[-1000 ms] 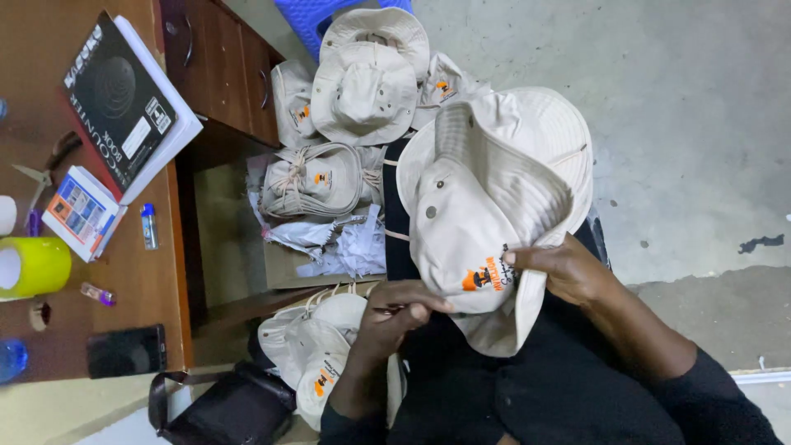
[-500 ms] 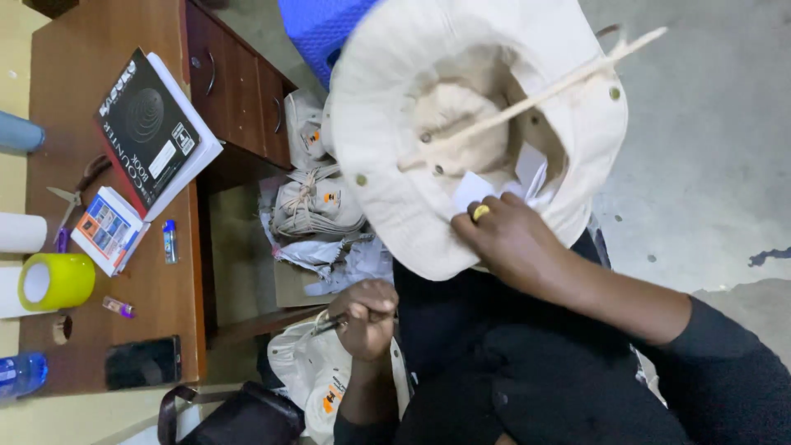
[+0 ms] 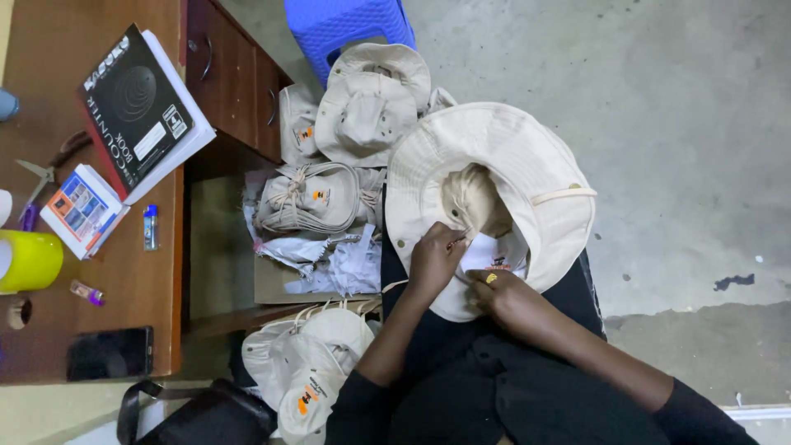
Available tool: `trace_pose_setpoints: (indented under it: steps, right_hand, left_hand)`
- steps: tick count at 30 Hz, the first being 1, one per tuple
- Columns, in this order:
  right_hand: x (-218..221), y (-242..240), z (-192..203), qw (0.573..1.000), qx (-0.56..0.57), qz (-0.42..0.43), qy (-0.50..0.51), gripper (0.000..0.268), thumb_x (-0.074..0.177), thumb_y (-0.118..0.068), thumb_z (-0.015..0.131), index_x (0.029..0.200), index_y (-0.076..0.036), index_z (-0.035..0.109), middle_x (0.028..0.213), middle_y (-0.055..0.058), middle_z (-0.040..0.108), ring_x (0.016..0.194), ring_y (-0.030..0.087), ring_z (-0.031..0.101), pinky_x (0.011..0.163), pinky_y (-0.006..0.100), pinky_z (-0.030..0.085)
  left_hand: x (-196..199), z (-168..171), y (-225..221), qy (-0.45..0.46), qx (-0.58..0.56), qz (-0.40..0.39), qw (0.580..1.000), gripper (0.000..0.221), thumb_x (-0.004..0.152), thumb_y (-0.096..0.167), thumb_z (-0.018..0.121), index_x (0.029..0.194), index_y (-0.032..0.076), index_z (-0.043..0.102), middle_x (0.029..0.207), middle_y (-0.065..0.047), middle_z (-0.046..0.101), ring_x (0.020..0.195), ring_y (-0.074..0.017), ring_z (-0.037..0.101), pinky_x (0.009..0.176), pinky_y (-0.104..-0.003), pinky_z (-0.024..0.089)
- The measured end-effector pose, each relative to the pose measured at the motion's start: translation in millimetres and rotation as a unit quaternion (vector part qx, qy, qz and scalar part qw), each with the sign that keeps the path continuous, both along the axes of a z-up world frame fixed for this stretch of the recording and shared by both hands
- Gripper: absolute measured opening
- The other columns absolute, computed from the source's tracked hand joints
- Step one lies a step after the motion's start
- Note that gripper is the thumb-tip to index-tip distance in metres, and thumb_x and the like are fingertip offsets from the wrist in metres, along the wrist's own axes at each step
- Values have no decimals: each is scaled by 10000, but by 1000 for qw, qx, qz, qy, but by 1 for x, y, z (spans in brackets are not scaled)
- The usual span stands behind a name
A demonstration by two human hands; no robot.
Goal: Trimming loose threads from the embroidered logo on bucket hats using thread snips
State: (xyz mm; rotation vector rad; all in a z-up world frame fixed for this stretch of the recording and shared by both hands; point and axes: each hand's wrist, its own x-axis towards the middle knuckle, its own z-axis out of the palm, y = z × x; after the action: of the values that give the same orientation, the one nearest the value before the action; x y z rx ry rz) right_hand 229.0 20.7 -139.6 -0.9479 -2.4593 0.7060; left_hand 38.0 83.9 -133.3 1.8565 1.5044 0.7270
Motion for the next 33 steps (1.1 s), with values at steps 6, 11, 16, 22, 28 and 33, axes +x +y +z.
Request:
trace_pose_setpoints:
  steps: [6, 11, 16, 22, 28, 33]
  right_hand:
    - [3, -8, -30, 992, 112, 6, -59, 139, 921, -71, 645, 1039, -16, 694, 1091, 170, 713, 1014, 370, 706, 913, 446, 553]
    - [3, -5, 8, 997, -30, -66, -16, 190, 922, -60, 633, 1085, -51, 729, 1189, 173, 762, 1031, 372, 764, 895, 451, 595]
    - [15, -3, 22, 969, -30, -214, 117, 239, 910, -33, 676, 1141, -18, 617, 1460, 216, 585, 1327, 471, 605, 1035, 505, 552]
    - [8, 23, 31, 965, 62, -231, 106, 519, 1020, -229, 625, 1494, -42, 522, 1546, 312, 449, 1416, 614, 412, 1121, 630, 429]
    - [33, 62, 14, 984, 92, -152, 30, 122, 921, -237, 734, 1041, -220, 720, 1171, 1, 695, 1266, 349, 602, 1010, 423, 503]
    - [30, 74, 6, 993, 30, -84, 82, 99, 907, -133, 721, 994, -176, 740, 1002, 47, 802, 979, 412, 723, 809, 494, 581]
  left_hand:
    - [21, -5, -3, 122, -14, -1, 992, 321, 888, 226, 796, 1139, 42, 720, 1036, -113, 668, 867, -428, 744, 738, -586, 635]
    - [5, -35, 10, -227, 24, -50, 972, 184, 893, 172, 810, 908, 25, 700, 867, -149, 661, 869, -392, 717, 748, -454, 564]
    - [-13, -43, -12, -462, 78, -73, 880, 145, 932, 47, 812, 890, 10, 679, 830, -79, 564, 747, -169, 554, 699, -301, 485]
    - [-20, -11, -17, -409, 125, -152, 891, 131, 945, 38, 804, 847, 31, 717, 831, -109, 624, 713, -227, 603, 663, -338, 491]
    - [-29, 27, -26, -287, 123, -175, 934, 118, 957, 80, 795, 875, 45, 718, 896, -143, 690, 768, -303, 675, 686, -397, 529]
    - [-24, 52, -22, -244, 132, -88, 957, 256, 953, 221, 847, 1045, 38, 693, 1010, -174, 659, 859, -340, 692, 713, -389, 553]
